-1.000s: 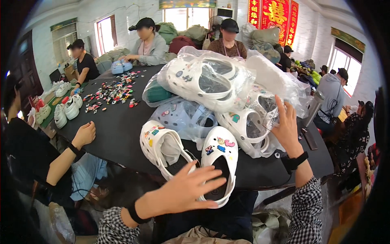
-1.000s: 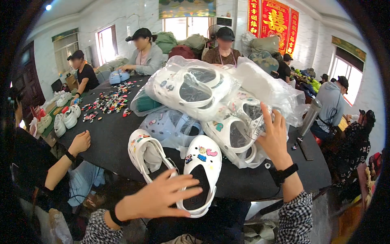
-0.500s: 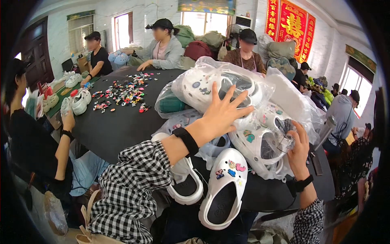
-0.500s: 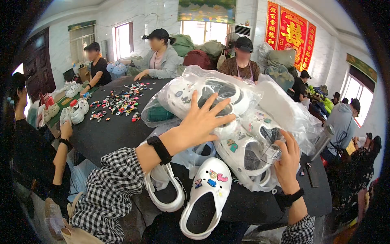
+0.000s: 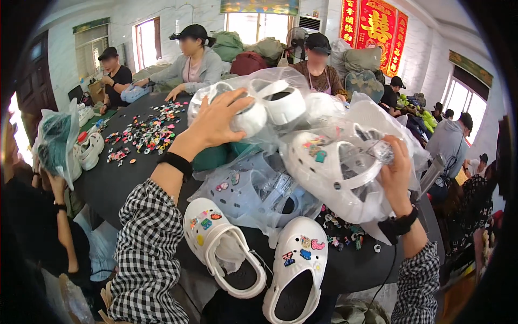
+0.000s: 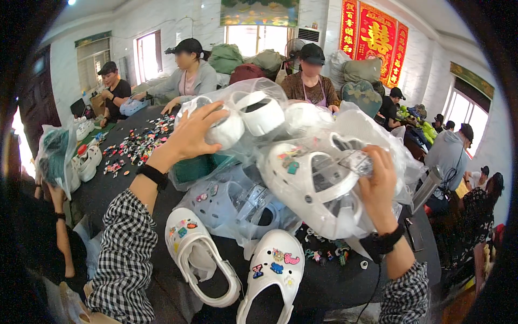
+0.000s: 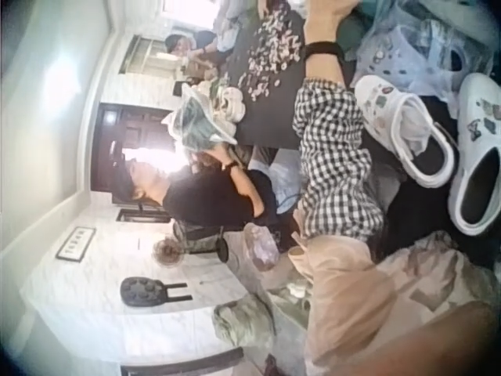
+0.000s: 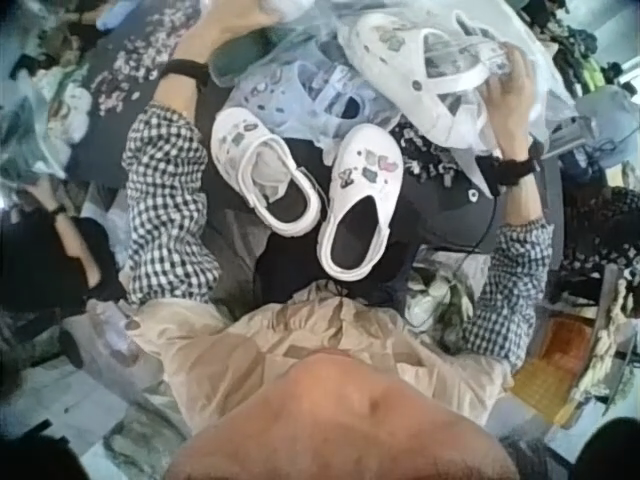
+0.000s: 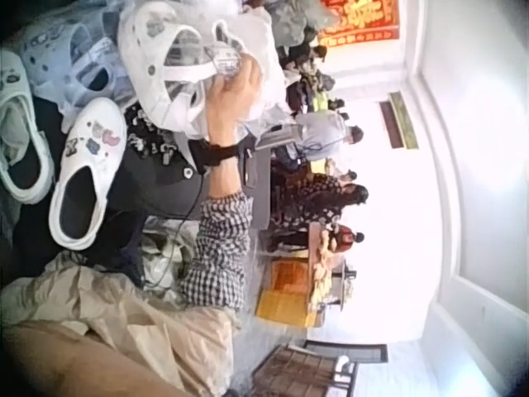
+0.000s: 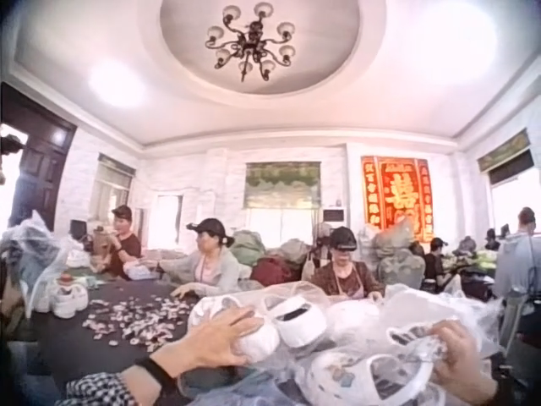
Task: Apply decorative charms and pins to white clogs at a manufacturing workstation.
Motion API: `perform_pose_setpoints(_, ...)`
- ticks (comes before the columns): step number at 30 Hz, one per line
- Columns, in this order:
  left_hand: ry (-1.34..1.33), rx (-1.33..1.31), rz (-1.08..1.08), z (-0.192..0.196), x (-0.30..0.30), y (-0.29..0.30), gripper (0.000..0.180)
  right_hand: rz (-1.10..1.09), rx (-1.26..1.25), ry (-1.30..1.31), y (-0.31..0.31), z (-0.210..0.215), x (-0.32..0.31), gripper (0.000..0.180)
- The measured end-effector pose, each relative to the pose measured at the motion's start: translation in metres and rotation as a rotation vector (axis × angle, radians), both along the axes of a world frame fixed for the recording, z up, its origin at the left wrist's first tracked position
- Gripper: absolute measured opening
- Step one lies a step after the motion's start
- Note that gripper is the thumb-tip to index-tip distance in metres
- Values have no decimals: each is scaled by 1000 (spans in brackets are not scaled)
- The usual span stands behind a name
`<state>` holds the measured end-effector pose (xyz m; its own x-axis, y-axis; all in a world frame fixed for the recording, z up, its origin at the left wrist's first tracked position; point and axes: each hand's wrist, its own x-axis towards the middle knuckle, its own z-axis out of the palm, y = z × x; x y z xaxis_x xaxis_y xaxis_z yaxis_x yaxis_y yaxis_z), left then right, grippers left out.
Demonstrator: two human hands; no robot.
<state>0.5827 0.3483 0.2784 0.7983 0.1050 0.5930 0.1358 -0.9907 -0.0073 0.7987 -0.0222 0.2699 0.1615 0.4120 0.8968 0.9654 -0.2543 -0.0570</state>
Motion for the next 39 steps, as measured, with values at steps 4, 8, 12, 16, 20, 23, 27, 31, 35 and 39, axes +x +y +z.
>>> perform_pose_setpoints(4,-20,3,143,-5,0,34,75,118,-128,67,45,-20,13,42)
perform_pose_setpoints(8,-58,-89,105,-29,-5,98,71,124,-115,76,84,-12,22,43)
perform_pose_setpoints(12,-90,-153,353,-63,-12,140,74,224,-98,93,143,-17,64,48)
perform_pose_setpoints(16,-276,-132,289,-96,-46,181,71,273,-113,106,215,-31,64,48)
perform_pose_setpoints(20,-292,-77,211,-81,-32,102,70,97,-142,136,241,-40,81,45)
perform_pose_setpoints(23,-110,-105,6,-57,-28,18,75,29,-199,136,246,-37,78,55)
perform_pose_setpoints(27,369,59,-221,-30,-32,-79,91,81,-257,224,203,-30,59,76)
perform_pose_setpoints(31,454,155,-398,-54,-19,-112,100,230,-298,141,98,-41,21,62)
perform_pose_setpoints(35,481,299,-389,-63,-4,-122,100,203,-544,79,-18,-39,-31,29)
perform_pose_setpoints(39,527,396,-316,-72,10,-115,98,-227,-613,-44,-89,-55,-22,59)
